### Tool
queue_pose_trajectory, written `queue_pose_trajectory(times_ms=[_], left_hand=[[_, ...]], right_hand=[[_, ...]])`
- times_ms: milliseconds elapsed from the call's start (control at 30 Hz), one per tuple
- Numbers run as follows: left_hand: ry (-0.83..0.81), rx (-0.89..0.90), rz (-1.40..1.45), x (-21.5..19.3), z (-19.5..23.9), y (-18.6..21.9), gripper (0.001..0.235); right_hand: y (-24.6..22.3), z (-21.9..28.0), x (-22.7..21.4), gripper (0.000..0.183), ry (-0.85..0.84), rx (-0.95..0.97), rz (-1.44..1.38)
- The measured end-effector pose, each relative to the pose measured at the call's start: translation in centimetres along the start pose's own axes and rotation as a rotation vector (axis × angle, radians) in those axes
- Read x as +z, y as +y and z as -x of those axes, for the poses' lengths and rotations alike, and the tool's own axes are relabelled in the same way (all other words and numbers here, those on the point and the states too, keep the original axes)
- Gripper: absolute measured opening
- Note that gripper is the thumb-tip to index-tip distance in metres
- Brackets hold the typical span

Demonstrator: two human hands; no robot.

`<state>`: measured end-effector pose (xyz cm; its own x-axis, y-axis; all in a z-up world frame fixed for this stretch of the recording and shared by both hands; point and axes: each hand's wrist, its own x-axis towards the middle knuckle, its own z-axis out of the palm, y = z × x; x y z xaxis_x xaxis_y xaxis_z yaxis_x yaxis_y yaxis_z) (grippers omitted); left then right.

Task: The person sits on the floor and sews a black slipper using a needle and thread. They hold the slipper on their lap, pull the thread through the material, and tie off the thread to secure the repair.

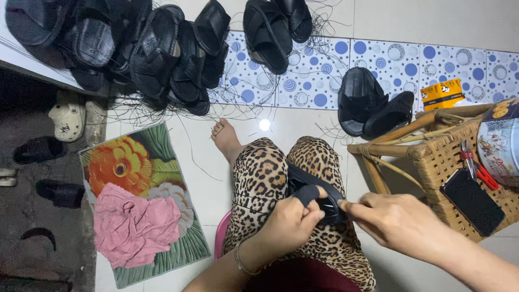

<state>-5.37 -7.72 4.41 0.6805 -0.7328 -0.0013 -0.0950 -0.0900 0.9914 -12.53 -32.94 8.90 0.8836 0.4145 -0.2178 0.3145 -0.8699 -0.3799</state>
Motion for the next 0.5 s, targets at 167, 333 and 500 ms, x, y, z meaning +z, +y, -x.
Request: queue_pose_trajectory(times_ms=[167,333,500], left_hand=[[0.027,-0.132,0.008,-0.9,-1.1,0.8,0.029],[0.177,0.003,-0.156,-1.7,-1.2,-0.3,0.037],[-0.014,-0.215,-0.119,-2.2,-1.1,1.1,0.052]], right_hand=[[1.8,2.2,-5.7,0.064,-0.577,0.533,0.205],[3.7,3.1,-2.5,0.057,-0.258,0.605,-0.362],[0.3,-0.6,1.7,0.013,0.133,0.310,-1.043]])
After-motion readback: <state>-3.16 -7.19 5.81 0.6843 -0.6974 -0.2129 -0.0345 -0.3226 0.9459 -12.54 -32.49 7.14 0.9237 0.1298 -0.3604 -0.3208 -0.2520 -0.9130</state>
